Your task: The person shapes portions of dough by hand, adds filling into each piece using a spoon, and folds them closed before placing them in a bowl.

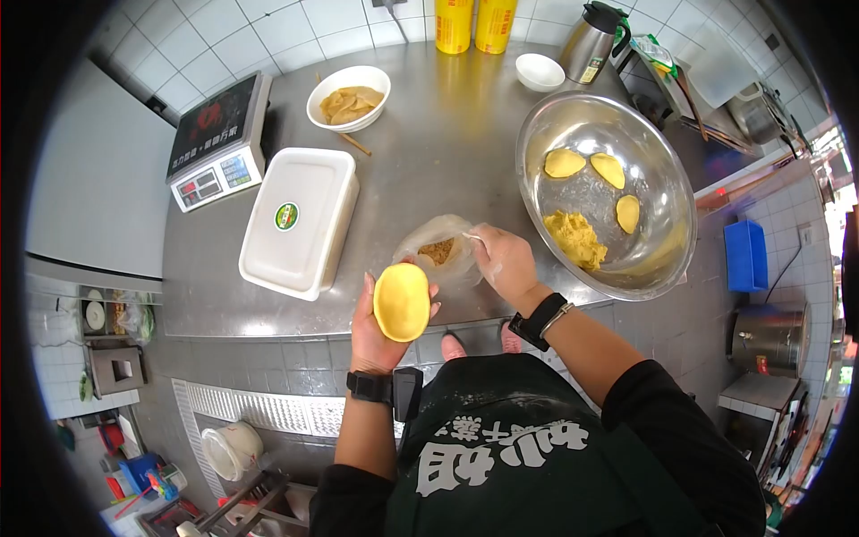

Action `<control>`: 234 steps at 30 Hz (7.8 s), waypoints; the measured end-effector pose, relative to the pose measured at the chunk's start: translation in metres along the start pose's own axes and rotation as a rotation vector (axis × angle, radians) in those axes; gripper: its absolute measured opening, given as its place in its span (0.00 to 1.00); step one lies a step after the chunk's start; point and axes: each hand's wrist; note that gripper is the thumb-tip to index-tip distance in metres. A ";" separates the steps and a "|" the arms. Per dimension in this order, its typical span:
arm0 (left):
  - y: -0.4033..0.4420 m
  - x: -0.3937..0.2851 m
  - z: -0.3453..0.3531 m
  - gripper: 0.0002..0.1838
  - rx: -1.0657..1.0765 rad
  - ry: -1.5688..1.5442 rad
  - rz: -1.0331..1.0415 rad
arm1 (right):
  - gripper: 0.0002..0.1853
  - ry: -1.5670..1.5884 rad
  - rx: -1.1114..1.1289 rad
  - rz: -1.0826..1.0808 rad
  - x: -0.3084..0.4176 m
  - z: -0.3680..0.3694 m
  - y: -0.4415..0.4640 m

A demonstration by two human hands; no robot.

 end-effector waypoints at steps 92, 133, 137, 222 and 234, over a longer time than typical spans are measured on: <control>-0.011 0.042 -0.011 0.31 -0.051 -0.066 -0.063 | 0.05 0.021 0.151 0.047 0.020 0.001 -0.008; -0.008 0.025 0.028 0.28 -0.077 -0.208 0.042 | 0.09 0.400 0.149 0.041 0.110 -0.097 -0.039; -0.007 0.031 0.014 0.27 0.003 -0.220 0.033 | 0.09 0.751 -0.012 0.499 0.091 -0.094 -0.039; 0.078 0.071 0.301 0.37 0.258 0.634 0.678 | 0.09 1.092 -0.366 0.141 0.074 -0.287 -0.001; 0.080 0.067 0.293 0.29 0.264 0.552 0.596 | 0.15 1.016 -0.351 0.127 0.082 -0.291 -0.001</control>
Point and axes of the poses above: each hand's wrist, its own y-axis towards the middle knuckle, its own z-axis out of the palm, x = y × z, and after that the axes turned 14 degrees about y, right-handed
